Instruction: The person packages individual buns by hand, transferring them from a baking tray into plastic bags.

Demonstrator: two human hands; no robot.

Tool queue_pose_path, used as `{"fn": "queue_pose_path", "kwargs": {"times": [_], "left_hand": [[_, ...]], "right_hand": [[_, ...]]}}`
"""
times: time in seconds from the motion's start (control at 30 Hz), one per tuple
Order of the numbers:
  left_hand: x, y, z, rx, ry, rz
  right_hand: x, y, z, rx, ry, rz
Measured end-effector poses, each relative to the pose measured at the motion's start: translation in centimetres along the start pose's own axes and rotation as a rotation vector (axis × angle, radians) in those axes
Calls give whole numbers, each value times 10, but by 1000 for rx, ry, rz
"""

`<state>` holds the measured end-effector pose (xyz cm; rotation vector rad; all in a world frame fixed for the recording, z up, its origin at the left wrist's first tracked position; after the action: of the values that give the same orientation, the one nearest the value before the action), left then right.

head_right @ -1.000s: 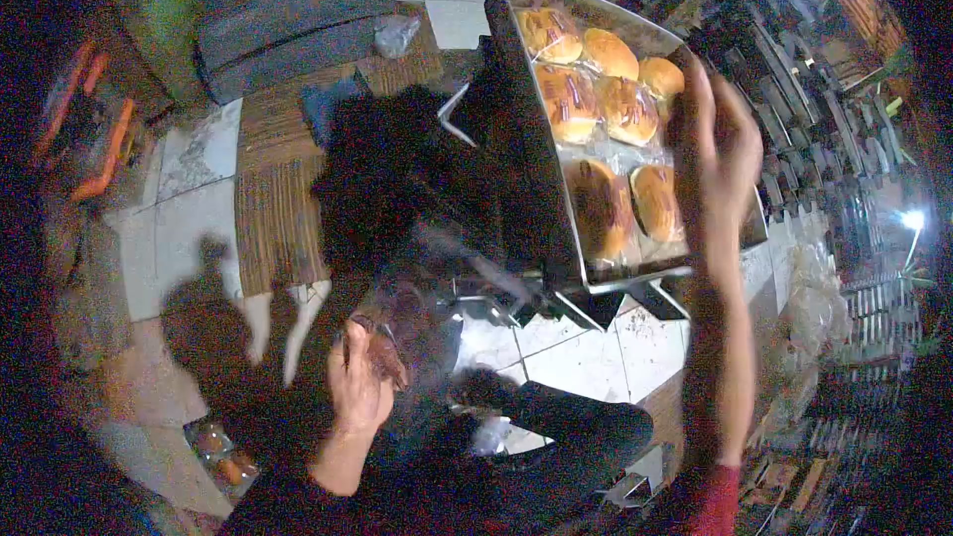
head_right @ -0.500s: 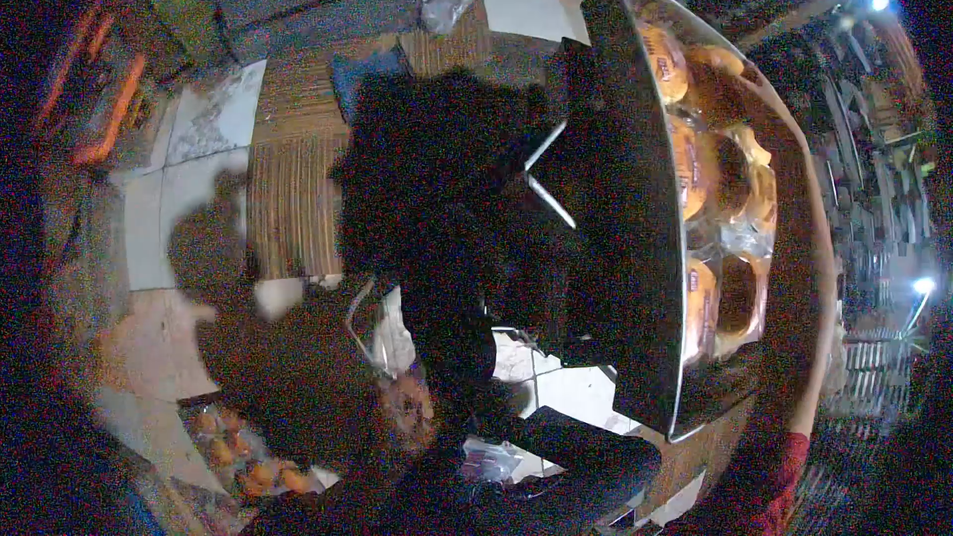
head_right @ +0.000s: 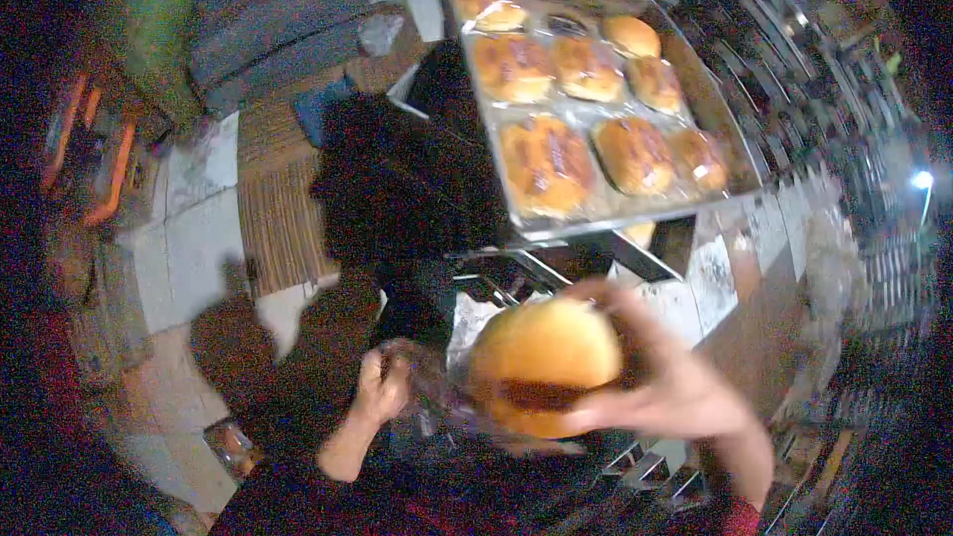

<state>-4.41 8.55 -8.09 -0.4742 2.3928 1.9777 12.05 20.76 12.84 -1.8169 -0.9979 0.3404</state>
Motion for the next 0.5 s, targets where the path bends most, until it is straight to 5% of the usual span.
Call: {"fn": "queue_pose_path", "kwargs": {"times": [0.1,0.13,0.17,0.23,0.3,0.37,0.5], "left_hand": [[-29,50,-13,0,-284,7],[-28,52,-18,68,-368,59],[-23,46,-21,178,-366,28],[2,37,-17,158,-140,26],[15,36,-13,168,19,-208],[13,48,-16,169,23,-118],[-11,91,-31,248,-246,280]], "right_hand": [[-43,82,-36,-175,65,76],[-52,107,-45,-109,140,132],[-55,129,-55,-267,162,301],[-45,164,-73,-71,435,657],[-36,179,-80,209,405,713],[-34,181,-81,206,353,738],[-13,165,-80,320,335,312]]}}
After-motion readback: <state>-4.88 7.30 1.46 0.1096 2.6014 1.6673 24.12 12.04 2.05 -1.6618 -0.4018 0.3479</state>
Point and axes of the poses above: each hand's wrist, its own z-axis towards the middle knuckle, its own x-axis out of the back of the hand, y = z × x, the point moved 5 cm from there along z, towards the middle knuckle, and after that the axes turned 3 degrees about -x, right-handed, at the moved point
